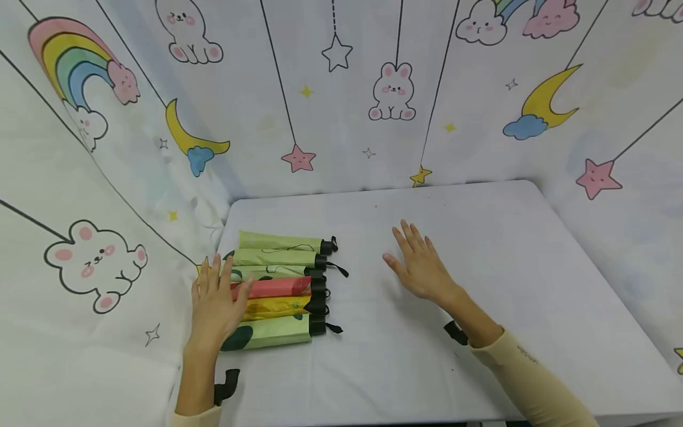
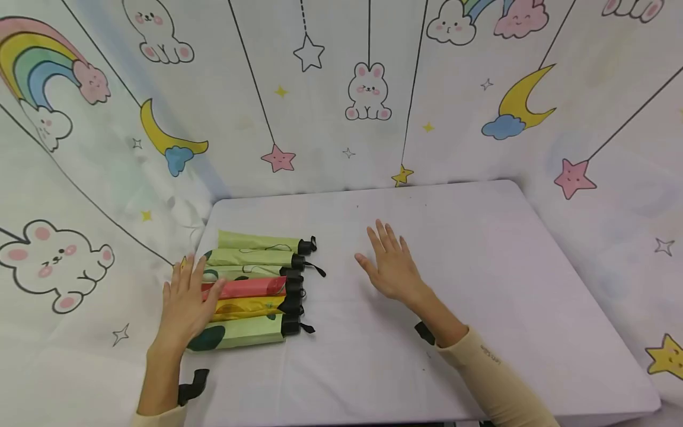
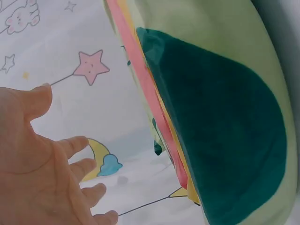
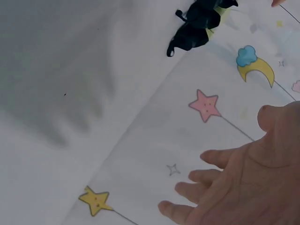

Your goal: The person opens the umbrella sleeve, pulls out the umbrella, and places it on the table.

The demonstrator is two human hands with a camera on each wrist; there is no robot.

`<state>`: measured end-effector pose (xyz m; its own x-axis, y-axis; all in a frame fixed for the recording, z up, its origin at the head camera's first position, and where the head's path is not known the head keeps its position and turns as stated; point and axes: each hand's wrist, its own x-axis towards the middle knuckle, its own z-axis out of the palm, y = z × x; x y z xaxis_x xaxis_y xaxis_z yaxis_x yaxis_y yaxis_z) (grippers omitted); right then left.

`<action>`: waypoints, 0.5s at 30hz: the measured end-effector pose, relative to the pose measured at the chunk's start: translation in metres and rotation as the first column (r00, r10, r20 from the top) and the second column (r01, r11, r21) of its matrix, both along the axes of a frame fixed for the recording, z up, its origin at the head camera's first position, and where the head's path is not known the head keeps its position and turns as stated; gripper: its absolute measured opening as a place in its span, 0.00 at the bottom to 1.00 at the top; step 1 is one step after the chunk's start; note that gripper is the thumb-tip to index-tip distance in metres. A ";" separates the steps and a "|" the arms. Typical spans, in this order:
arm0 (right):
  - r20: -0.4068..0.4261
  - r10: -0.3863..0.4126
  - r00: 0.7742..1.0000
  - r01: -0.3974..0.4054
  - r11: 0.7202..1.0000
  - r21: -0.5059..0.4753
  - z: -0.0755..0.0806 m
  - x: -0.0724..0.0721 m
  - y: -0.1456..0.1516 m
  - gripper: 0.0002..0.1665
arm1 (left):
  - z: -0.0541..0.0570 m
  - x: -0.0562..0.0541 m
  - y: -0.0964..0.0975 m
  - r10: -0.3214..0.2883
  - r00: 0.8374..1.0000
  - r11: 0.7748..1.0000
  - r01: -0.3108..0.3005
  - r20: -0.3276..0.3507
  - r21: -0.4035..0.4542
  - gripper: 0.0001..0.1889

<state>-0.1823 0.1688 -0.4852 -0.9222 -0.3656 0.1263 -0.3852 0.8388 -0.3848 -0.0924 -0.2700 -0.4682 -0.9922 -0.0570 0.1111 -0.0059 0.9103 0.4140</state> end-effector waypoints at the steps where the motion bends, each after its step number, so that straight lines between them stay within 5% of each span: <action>1: 0.006 0.005 1.000 -0.005 1.000 -0.007 0.001 0.002 -0.003 0.48 | 0.000 0.002 0.000 0.006 1.000 1.000 -0.006 0.002 0.009 0.42; 15: 0.022 0.050 0.999 -0.049 0.999 -0.023 0.005 0.022 -0.044 0.49 | -0.001 0.018 -0.009 0.088 0.996 0.986 -0.085 -0.012 0.142 0.41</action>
<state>-0.1601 0.1250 -0.4803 -0.9057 -0.4082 0.1145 -0.4172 0.8099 -0.4124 -0.0743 -0.2791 -0.4687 -0.9808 -0.1588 0.1137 -0.0734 0.8391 0.5390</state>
